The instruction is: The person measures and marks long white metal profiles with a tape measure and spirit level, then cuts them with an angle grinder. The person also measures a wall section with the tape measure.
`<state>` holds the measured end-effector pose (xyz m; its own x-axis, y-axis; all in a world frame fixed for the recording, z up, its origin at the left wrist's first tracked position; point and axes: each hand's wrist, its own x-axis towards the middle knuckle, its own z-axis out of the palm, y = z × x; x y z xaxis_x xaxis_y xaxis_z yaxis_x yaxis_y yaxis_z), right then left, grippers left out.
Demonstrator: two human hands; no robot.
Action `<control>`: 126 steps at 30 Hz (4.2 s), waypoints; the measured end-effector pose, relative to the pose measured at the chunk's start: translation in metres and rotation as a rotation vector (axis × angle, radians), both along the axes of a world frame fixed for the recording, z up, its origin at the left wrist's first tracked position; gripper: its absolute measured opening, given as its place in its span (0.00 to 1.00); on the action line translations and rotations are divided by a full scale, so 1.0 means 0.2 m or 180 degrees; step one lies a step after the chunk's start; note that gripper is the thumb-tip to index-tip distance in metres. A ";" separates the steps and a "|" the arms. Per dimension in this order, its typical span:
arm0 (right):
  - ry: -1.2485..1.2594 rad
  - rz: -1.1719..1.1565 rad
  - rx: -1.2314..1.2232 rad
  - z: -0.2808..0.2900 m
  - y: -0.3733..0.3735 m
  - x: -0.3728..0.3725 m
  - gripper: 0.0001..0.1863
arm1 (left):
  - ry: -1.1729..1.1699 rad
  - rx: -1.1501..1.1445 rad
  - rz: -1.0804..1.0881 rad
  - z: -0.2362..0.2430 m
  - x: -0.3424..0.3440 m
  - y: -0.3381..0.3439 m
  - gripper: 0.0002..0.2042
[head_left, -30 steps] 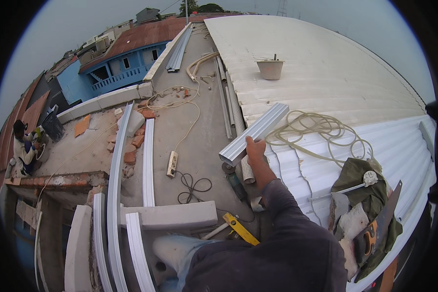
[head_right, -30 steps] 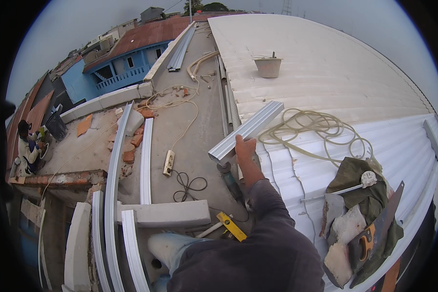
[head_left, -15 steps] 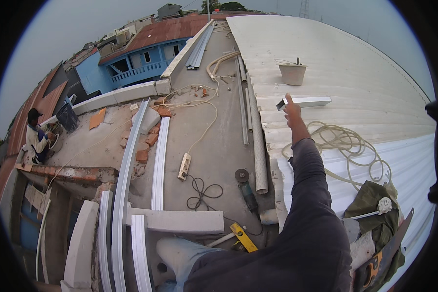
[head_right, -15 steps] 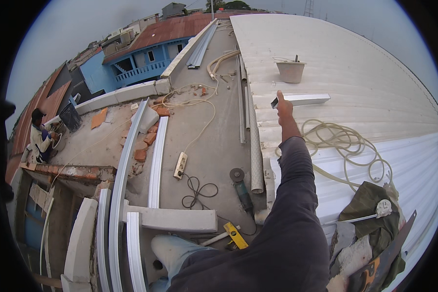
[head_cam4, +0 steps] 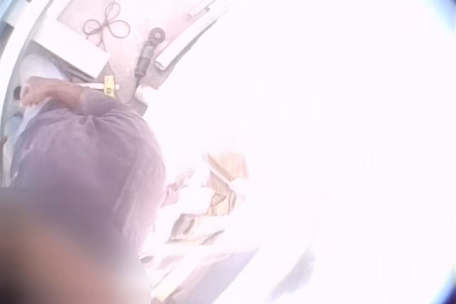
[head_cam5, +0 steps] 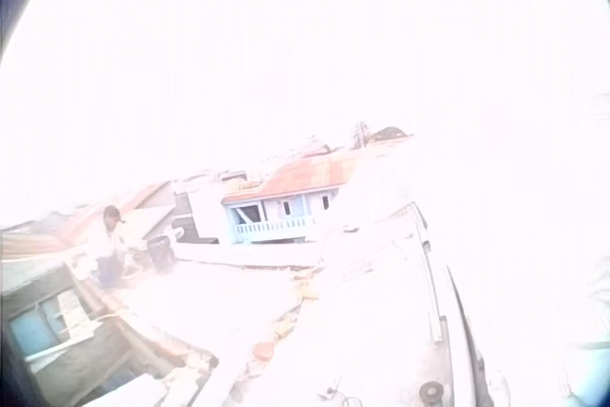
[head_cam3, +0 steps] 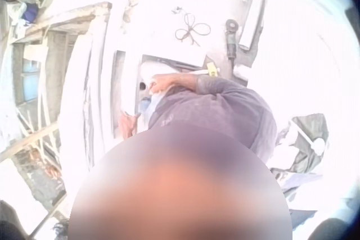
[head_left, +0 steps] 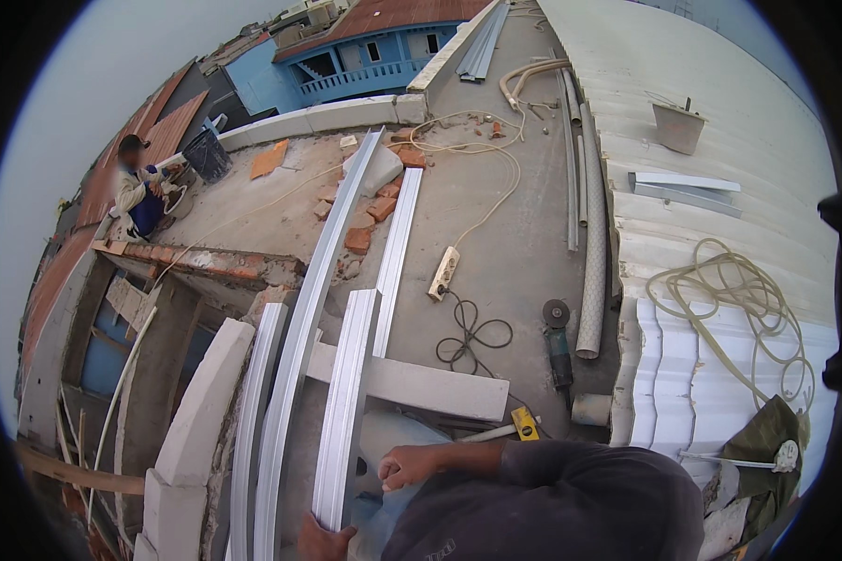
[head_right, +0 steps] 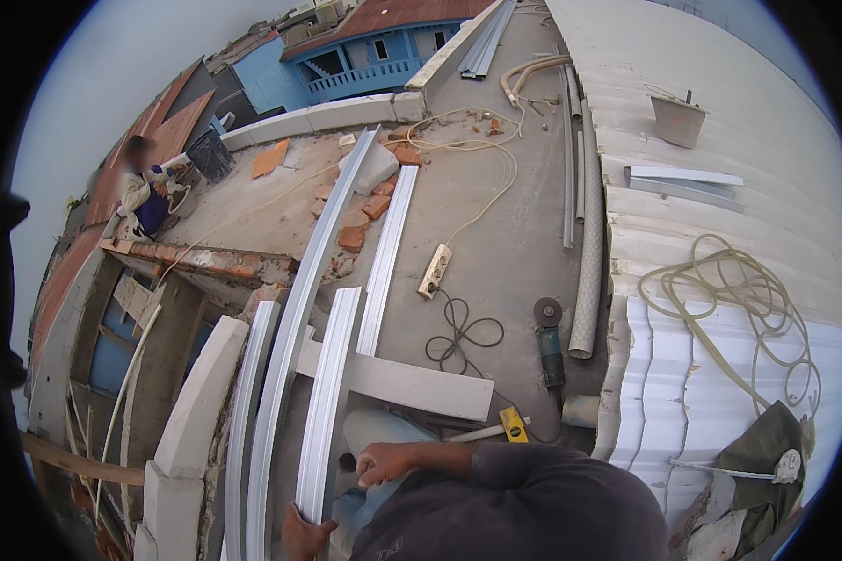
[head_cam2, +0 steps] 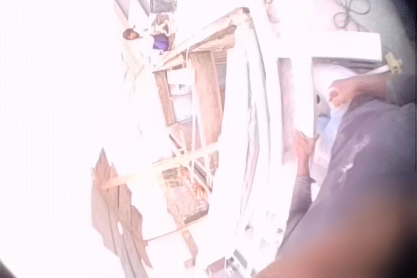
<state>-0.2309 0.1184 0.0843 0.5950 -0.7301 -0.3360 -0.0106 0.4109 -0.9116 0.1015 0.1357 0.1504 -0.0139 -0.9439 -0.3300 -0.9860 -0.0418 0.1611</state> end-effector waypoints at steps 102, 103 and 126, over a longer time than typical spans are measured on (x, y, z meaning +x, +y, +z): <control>0.2520 0.0634 -0.5500 -0.40 -0.18 1.20 0.21 | -0.0278 -0.1370 0.1018 -0.47 0.62 0.69 0.53; 0.2611 0.0620 -0.5451 -0.39 -0.14 1.16 0.20 | -0.0144 -0.1266 0.0892 -0.49 0.63 0.69 0.53; 0.4180 -0.0616 0.1566 -0.62 1.05 -0.54 0.22 | 0.0989 -0.0656 -0.0080 -0.71 0.65 0.22 0.47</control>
<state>-0.3393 0.3281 -0.0395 -0.4393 -0.4108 -0.7989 -0.6340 0.7718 -0.0482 0.2313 0.1787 0.0075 -0.1074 -0.9882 -0.1094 -0.8891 0.0463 0.4553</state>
